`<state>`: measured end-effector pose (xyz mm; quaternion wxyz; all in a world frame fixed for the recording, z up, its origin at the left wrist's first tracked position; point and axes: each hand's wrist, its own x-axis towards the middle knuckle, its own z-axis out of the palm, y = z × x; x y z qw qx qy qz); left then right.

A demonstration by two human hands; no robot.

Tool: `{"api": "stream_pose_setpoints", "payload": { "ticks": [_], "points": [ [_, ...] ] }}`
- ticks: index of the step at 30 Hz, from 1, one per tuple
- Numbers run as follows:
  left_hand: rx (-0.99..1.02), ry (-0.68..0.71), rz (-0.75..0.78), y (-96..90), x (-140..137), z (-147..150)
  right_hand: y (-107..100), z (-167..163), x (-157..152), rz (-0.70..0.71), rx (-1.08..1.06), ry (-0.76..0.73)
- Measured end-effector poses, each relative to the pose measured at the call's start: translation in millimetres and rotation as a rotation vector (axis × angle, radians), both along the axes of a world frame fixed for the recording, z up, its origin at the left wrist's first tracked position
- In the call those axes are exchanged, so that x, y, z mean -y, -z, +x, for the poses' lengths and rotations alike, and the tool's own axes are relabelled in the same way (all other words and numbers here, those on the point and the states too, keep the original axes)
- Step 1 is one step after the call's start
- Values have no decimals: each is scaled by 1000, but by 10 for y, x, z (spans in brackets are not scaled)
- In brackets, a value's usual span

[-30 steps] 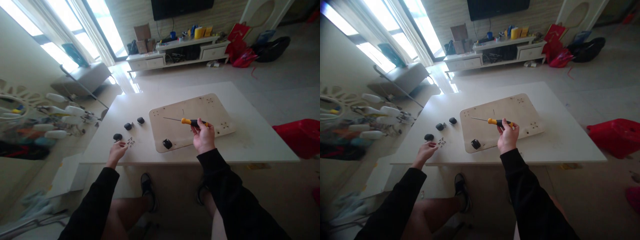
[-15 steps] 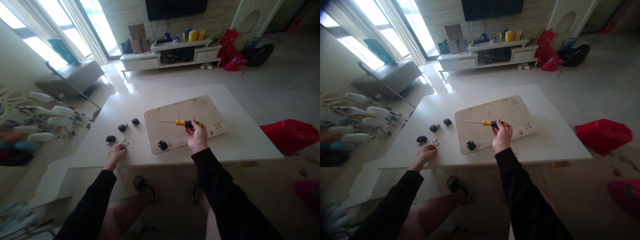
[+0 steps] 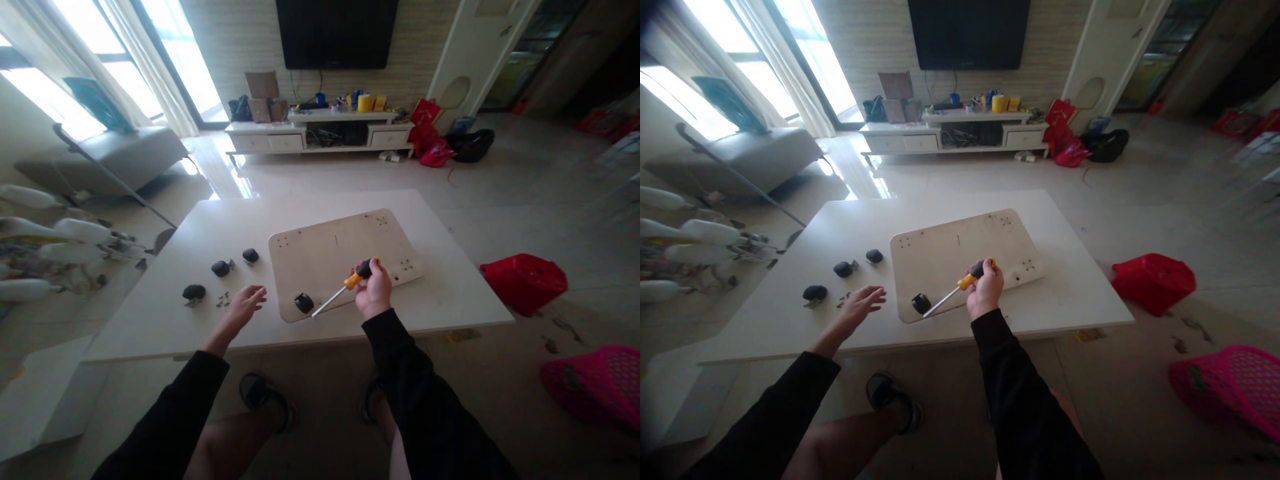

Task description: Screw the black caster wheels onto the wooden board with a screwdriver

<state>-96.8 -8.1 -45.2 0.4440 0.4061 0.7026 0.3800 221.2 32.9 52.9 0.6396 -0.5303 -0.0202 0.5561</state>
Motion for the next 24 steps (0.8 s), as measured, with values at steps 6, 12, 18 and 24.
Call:
{"api": "stream_pose_setpoints", "payload": {
  "ticks": [6,12,18,24],
  "points": [
    [259,-82,-98,27,-141,463,210,27,147,-229,88,-64],
    [298,-84,-102,49,-121,502,392,236,285,-367,178,-168],
    [304,-90,-133,53,-81,502,377,330,407,-387,160,-247],
    [326,-97,-140,67,-36,502,389,264,332,-346,111,-224]
  ]
}}
